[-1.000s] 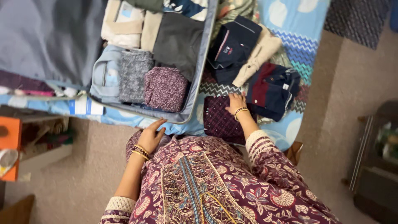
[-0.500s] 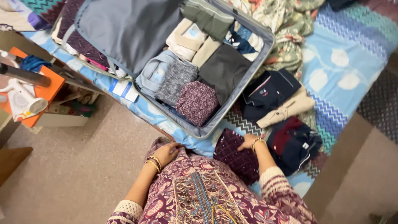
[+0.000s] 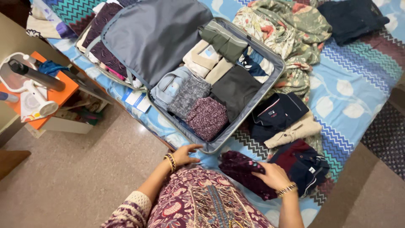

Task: The person folds and organizes various items of clothing, including jeans, shirts, and patterned garments, placing them into a suitcase on a bed.

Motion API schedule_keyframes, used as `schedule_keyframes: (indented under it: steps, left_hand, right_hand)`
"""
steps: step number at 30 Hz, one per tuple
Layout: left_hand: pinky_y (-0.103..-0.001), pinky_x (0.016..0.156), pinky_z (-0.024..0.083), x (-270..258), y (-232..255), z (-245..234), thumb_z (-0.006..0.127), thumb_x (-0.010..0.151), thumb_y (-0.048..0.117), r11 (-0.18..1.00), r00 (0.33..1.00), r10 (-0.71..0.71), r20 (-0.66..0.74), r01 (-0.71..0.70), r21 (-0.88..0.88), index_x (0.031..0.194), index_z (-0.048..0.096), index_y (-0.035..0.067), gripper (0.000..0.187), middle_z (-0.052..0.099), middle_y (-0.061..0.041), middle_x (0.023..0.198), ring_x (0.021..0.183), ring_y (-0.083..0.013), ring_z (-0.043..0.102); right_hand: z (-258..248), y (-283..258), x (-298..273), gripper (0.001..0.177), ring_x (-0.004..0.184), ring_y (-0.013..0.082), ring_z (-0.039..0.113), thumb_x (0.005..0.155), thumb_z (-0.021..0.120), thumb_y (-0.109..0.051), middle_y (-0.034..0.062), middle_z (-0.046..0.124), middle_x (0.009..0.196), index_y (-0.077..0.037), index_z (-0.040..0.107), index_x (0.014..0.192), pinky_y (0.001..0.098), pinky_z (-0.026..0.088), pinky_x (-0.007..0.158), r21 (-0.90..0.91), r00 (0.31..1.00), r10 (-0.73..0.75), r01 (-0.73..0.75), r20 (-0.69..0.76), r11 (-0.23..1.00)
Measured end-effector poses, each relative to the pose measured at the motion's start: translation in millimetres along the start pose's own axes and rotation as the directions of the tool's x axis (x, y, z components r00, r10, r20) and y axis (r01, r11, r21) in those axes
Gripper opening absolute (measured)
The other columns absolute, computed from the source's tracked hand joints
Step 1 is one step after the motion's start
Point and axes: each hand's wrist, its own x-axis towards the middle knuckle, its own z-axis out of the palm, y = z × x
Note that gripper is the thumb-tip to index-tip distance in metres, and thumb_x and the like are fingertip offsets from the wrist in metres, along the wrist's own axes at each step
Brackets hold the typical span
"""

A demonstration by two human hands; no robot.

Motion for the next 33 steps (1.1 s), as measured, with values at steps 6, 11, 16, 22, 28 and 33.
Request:
schedule_keyframes:
  steps: [6, 11, 16, 22, 28, 33]
  left_hand:
    - [-0.043, 0.114, 0.038, 45.9, 23.1, -7.2, 0.098, 0.068, 0.024, 0.972, 0.973, 0.211, 0.090, -0.199, -0.124, 0.152, 0.030, 0.002, 0.110, 0.047, -0.018, 0.151, 0.138, -0.0307, 0.047]
    - [-0.038, 0.112, 0.045, 56.0, 47.1, -40.7, 0.089, 0.071, 0.004, 0.766, 0.976, 0.172, 0.135, -0.046, -0.642, 0.149, 0.046, -0.001, 0.089, 0.062, -0.011, 0.142, 0.126, -0.0188, 0.059]
    - [-0.036, 0.111, 0.048, 51.2, 39.4, -77.1, 0.083, 0.083, 0.006, 0.750, 0.981, 0.174, 0.084, -0.077, -0.657, 0.151, 0.045, 0.000, 0.078, 0.060, -0.009, 0.143, 0.124, -0.0163, 0.058]
    - [-0.033, 0.109, 0.047, 51.8, 28.7, -92.5, 0.078, 0.086, 0.011, 0.704, 0.992, 0.056, 0.116, 0.043, -0.709, 0.154, 0.040, 0.006, 0.078, 0.059, -0.006, 0.145, 0.126, -0.0135, 0.057]
    - [-0.034, 0.102, 0.053, 58.2, 30.2, -130.3, 0.078, 0.085, 0.004, 0.642, 0.998, 0.028, 0.060, 0.028, -0.766, 0.149, 0.043, 0.005, 0.074, 0.063, -0.009, 0.137, 0.118, -0.0161, 0.063]
    - [-0.033, 0.096, 0.056, 75.2, 19.3, -154.2, 0.078, 0.084, -0.001, 0.686, 0.998, 0.052, 0.042, -0.005, -0.728, 0.148, 0.047, 0.003, 0.071, 0.065, -0.007, 0.132, 0.110, -0.0134, 0.065]
  right_hand:
    - [-2.2, -14.4, 0.2, 0.025, 0.086, 0.0217, 0.076, 0.087, 0.080, -0.010, 0.0101, 0.080, 0.101, 0.002, 0.077, 0.109, 0.0368, 0.058, 0.080, 0.739, 0.906, -0.090, 0.391, -0.413, 0.548]
    - [-10.7, -83.8, 39.9, 0.039, 0.099, 0.0232, 0.064, 0.094, 0.067, -0.006, 0.0066, 0.070, 0.118, -0.002, 0.060, 0.132, 0.0416, 0.050, 0.083, 0.945, 0.927, 0.180, 0.325, -0.328, 0.048]
    - [-7.5, -125.8, 64.0, 0.049, 0.124, 0.0247, 0.060, 0.099, 0.061, -0.007, 0.0105, 0.061, 0.140, 0.000, 0.051, 0.146, 0.0419, 0.049, 0.104, 0.952, 0.968, 0.128, 0.240, -0.218, -0.191]
    - [-0.6, -139.5, 81.5, 0.066, 0.128, 0.0213, 0.056, 0.092, 0.062, 0.001, 0.0083, 0.056, 0.144, -0.007, 0.039, 0.154, 0.0407, 0.046, 0.107, 0.951, 0.958, 0.063, 0.287, -0.281, -0.116]
    - [11.3, -156.2, 102.3, 0.080, 0.138, 0.0180, 0.047, 0.088, 0.064, 0.007, 0.0062, 0.048, 0.153, -0.009, 0.030, 0.159, 0.0350, 0.036, 0.116, 0.925, 0.925, -0.011, 0.380, -0.380, 0.027]
    - [29.8, -172.3, 131.8, 0.081, 0.137, 0.0205, 0.049, 0.086, 0.065, 0.012, 0.0085, 0.050, 0.152, -0.006, 0.032, 0.158, 0.0368, 0.037, 0.116, 0.946, 0.945, 0.043, 0.324, -0.324, 0.010]
